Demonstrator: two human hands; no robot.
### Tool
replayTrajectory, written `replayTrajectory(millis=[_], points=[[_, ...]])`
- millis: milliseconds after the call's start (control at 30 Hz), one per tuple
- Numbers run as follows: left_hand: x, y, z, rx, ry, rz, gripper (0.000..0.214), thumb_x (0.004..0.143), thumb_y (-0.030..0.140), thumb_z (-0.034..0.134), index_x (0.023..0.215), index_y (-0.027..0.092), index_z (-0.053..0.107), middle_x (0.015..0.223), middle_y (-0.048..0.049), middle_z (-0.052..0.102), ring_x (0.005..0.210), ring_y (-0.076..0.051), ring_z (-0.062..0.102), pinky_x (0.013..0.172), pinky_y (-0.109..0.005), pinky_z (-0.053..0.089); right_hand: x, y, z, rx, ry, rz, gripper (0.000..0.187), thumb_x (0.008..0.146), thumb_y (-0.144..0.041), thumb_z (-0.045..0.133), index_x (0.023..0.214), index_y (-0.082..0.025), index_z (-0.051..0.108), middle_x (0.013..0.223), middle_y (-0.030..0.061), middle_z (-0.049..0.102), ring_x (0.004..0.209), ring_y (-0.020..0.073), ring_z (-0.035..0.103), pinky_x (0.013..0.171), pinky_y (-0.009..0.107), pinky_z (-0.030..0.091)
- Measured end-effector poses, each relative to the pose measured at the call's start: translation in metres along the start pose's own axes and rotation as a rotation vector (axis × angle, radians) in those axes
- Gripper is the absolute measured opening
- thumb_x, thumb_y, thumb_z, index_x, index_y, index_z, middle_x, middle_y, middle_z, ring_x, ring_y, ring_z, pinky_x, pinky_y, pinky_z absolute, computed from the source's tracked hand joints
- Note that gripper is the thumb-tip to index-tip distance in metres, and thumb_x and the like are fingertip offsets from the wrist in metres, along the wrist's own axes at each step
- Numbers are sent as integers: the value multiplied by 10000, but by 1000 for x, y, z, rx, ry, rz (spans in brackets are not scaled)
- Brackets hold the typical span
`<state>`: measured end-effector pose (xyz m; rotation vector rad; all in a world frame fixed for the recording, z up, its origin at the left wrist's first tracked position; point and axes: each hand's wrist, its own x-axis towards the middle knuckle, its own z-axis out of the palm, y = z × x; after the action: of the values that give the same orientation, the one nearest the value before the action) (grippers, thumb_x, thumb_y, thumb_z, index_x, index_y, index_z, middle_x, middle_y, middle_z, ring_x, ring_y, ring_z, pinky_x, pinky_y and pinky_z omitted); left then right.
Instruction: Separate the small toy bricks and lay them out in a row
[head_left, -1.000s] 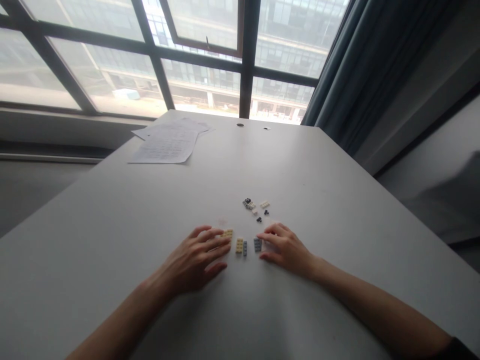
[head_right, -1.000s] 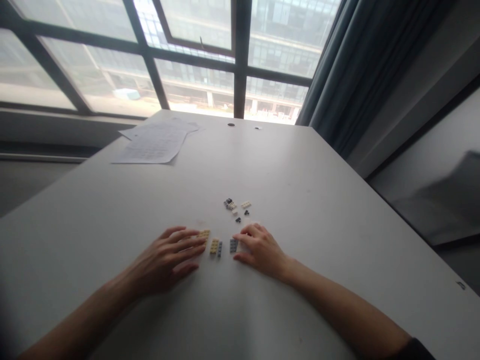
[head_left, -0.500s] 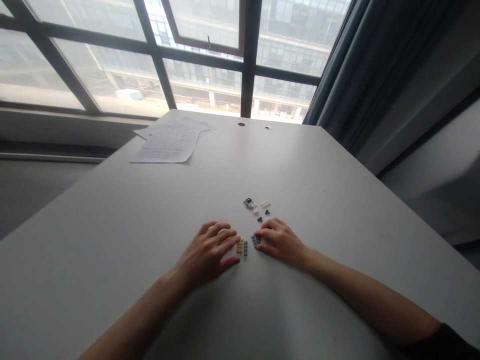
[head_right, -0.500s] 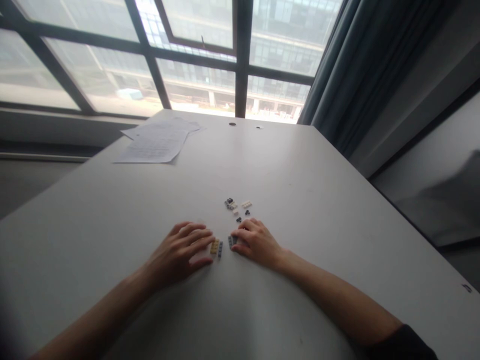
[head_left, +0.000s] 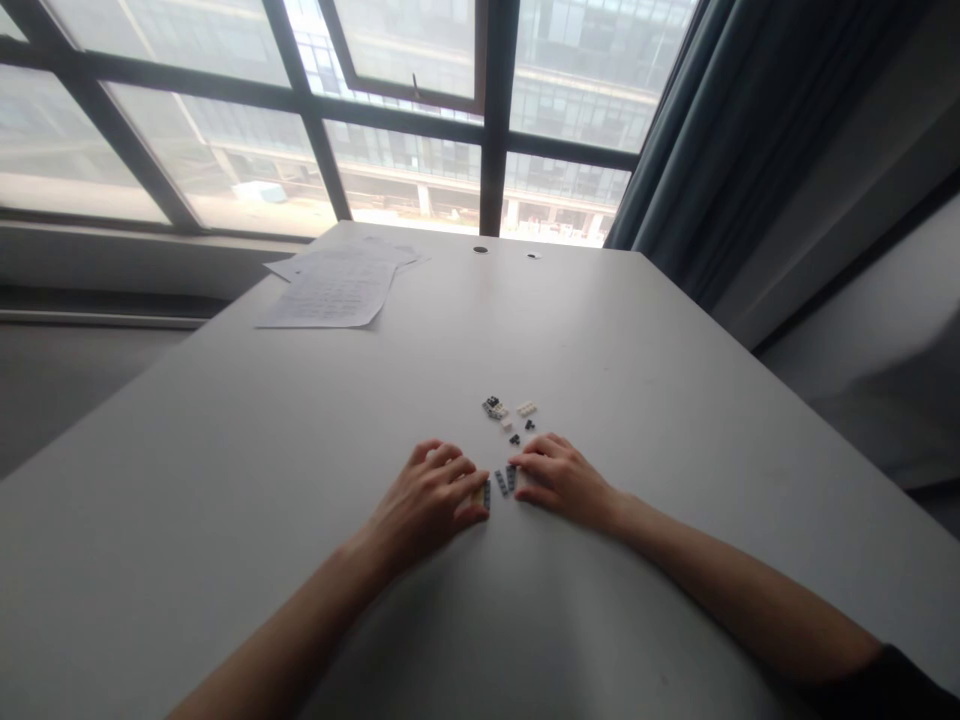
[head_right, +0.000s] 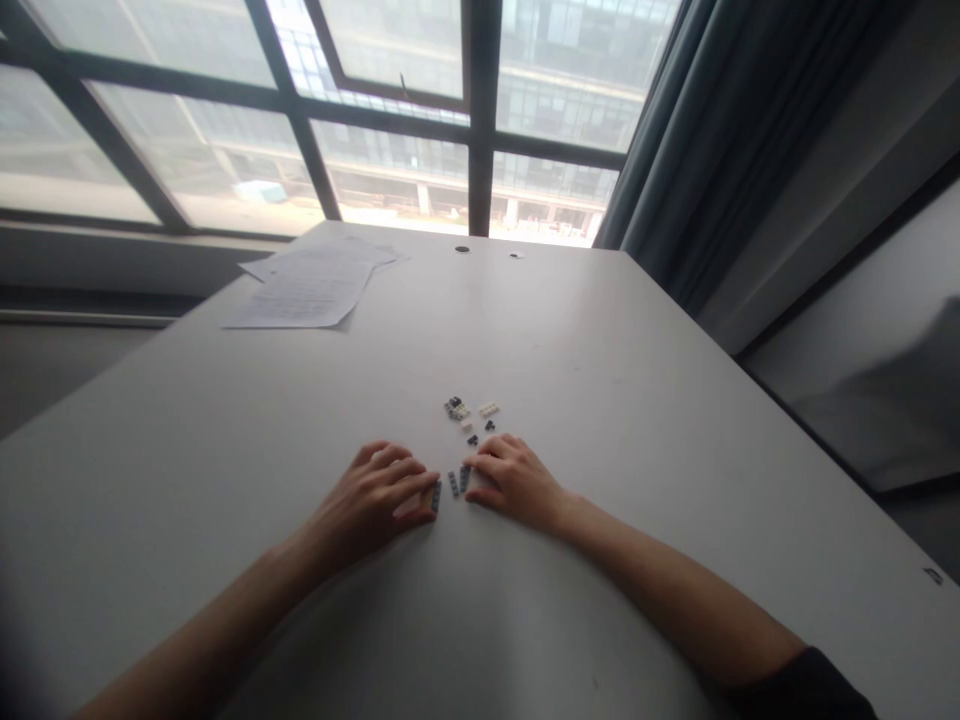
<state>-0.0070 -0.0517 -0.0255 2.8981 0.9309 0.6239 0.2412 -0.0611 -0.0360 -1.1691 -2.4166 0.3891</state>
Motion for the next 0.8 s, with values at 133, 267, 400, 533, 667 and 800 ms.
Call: replayTrajectory(millis=[133, 267, 400, 533, 667, 800], points=[[6, 3, 1, -13, -22, -13, 229, 803, 334, 667, 1016, 252, 653, 887, -16, 672, 910, -209, 548, 920, -408, 313, 2, -1, 2, -3, 0, -12, 316, 837, -352, 656, 1120, -215, 636, 1021, 65, 617, 1017, 212, 522, 939, 371, 433], [15, 5, 2, -5, -37, -52, 192, 810, 340, 646, 975, 241, 661, 882, -28, 660, 900, -216, 544, 902, -421, 316, 4, -2, 3, -12, 4, -12, 282, 844, -346, 646, 1092, -211, 646, 1014, 63, 616, 1006, 211, 521, 929, 372, 431], [25, 8, 4, 20, -24, -75, 168, 817, 340, 634, 939, 227, 659, 855, -36, 652, 887, -219, 541, 893, -424, 322, 6, -1, 4, -11, 17, -2, 252, 839, -331, 654, 1065, -219, 649, 997, 58, 616, 987, 210, 528, 916, 374, 432], [31, 8, 6, 52, 8, -84, 133, 825, 316, 608, 897, 217, 662, 827, -43, 648, 861, -221, 542, 882, -424, 335, 10, 1, 4, -1, 34, 7, 253, 842, -317, 650, 1076, -219, 643, 1000, 62, 615, 984, 205, 531, 921, 372, 436], [32, 7, 6, 59, 9, -100, 141, 829, 319, 606, 915, 222, 663, 835, -44, 653, 870, -224, 547, 881, -422, 336, 12, 3, 5, -2, 43, 8, 276, 836, -311, 658, 1093, -213, 637, 1011, 61, 620, 988, 202, 535, 927, 367, 437], [29, 3, 3, 42, 15, -94, 153, 820, 332, 618, 918, 226, 667, 845, -42, 659, 868, -218, 552, 882, -418, 335, 11, 4, 5, -4, 51, 14, 315, 817, -342, 681, 1108, -228, 635, 1037, 64, 626, 1006, 213, 538, 926, 386, 438]])
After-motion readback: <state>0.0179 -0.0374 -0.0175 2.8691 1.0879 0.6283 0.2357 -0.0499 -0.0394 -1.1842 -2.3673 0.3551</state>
